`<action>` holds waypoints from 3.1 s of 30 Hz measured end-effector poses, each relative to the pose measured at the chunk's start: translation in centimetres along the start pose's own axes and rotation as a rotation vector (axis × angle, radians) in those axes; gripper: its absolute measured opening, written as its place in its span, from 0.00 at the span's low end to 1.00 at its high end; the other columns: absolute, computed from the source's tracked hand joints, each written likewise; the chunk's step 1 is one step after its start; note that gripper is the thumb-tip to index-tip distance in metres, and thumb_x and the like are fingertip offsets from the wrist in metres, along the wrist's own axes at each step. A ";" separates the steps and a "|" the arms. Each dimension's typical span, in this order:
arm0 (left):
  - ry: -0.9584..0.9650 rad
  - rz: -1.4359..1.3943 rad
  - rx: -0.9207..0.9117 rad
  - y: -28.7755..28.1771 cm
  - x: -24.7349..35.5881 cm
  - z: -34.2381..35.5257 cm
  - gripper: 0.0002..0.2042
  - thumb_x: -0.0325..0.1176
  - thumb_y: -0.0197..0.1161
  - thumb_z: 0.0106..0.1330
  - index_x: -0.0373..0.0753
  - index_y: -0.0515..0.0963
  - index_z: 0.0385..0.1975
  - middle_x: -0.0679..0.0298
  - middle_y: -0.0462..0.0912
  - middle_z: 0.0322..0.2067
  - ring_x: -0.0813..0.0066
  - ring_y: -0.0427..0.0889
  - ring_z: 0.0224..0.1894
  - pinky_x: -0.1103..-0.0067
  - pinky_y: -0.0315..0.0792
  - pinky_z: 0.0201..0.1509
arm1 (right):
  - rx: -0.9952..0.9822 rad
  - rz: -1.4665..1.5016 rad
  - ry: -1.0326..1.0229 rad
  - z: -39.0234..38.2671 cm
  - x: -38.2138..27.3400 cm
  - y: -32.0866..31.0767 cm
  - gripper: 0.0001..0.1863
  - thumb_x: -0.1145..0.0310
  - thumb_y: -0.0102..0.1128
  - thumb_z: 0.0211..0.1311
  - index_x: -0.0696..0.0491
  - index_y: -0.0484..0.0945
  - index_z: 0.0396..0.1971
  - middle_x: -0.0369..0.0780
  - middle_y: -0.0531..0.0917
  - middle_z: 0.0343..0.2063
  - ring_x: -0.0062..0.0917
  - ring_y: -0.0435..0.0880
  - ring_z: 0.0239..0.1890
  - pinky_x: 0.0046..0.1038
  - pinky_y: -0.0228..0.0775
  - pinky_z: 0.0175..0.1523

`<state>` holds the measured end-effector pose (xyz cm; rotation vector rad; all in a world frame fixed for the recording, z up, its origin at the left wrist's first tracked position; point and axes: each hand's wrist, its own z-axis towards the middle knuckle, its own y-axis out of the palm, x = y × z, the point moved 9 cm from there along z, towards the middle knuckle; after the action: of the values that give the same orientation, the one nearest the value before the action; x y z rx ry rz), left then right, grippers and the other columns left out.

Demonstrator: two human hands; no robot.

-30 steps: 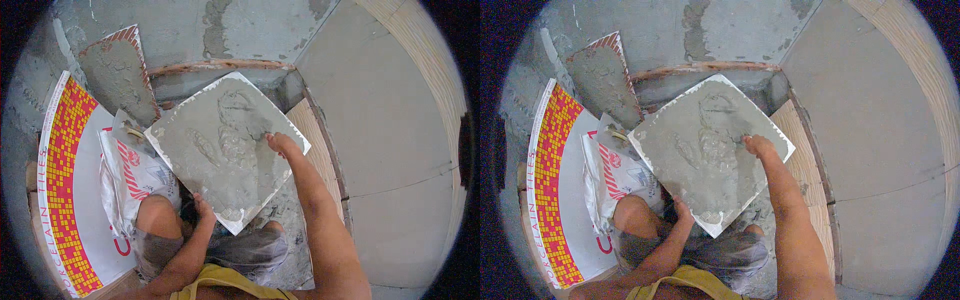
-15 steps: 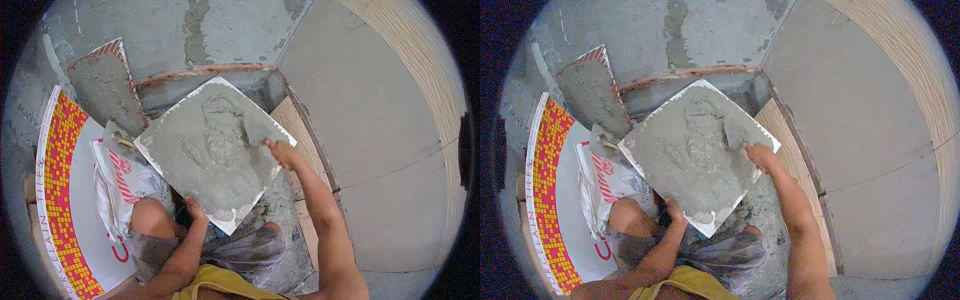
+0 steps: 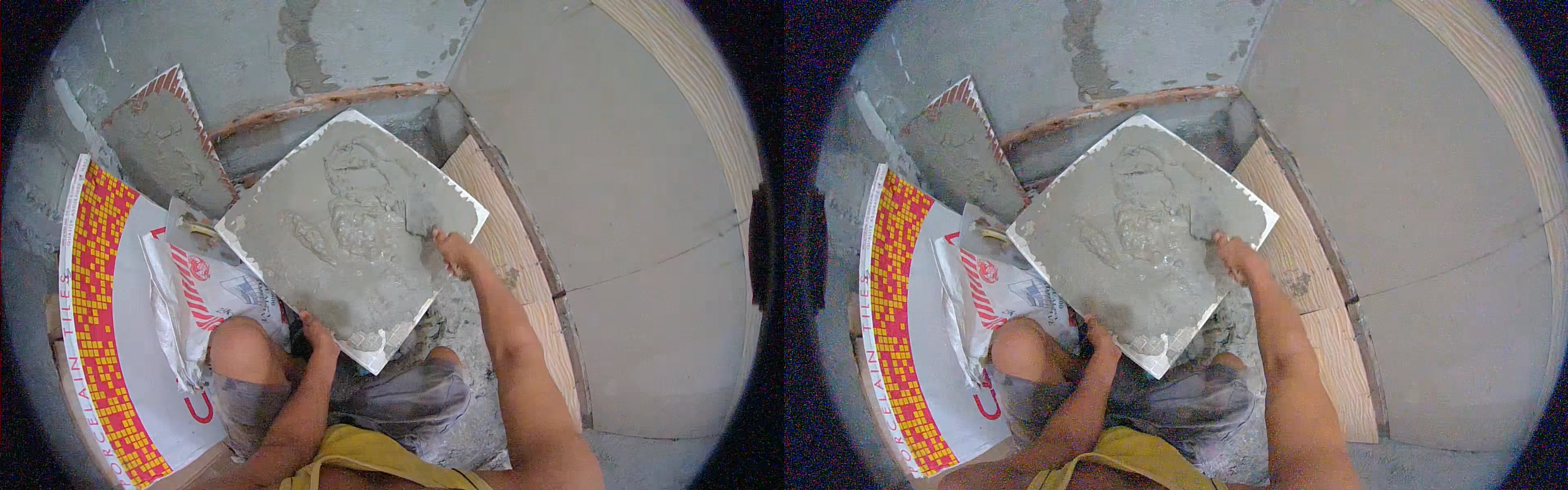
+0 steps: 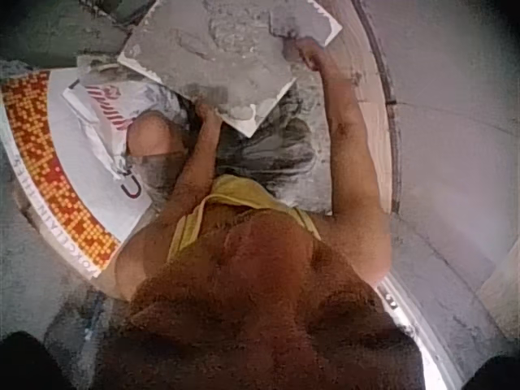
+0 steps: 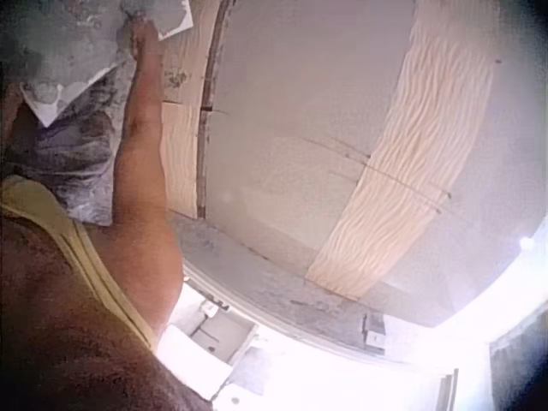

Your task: Applying mortar to the back of a porcelain tile and fixing it to a wall.

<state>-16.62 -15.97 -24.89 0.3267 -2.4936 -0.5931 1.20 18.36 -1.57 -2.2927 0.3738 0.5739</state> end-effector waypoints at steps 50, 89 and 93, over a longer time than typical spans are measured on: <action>-0.074 0.284 -0.115 2.3 3.9 -3.8 0.30 0.55 0.31 0.73 0.40 0.56 0.66 0.59 0.61 0.65 0.57 0.62 0.65 0.61 0.60 0.67 | -0.004 0.914 -0.070 -12.3 32.4 21.6 0.10 0.67 0.56 0.57 0.58 0.75 0.35 0.37 0.79 0.25 0.22 0.76 0.25 0.26 0.70 0.34; -0.031 0.012 -0.241 3.1 1.1 -2.2 0.28 0.54 0.33 0.73 0.42 0.59 0.65 0.57 0.67 0.60 0.55 0.71 0.57 0.61 0.66 0.60 | 0.274 -0.647 -0.312 -5.0 -1.4 -3.8 0.23 0.54 0.40 0.67 0.62 0.71 0.37 0.54 0.81 0.27 0.46 0.83 0.27 0.43 0.73 0.41; -0.081 -0.038 -0.221 2.1 1.3 -1.7 0.28 0.53 0.32 0.74 0.42 0.58 0.65 0.57 0.67 0.61 0.55 0.71 0.57 0.60 0.66 0.61 | -0.087 -0.461 -0.172 -8.2 1.5 -0.1 0.23 0.54 0.40 0.67 0.62 0.73 0.37 0.50 0.81 0.24 0.38 0.82 0.22 0.39 0.74 0.36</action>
<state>-16.93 -15.19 -21.98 0.2706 -2.4718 -0.9052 4.93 12.41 2.92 -2.2837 -0.2640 0.5494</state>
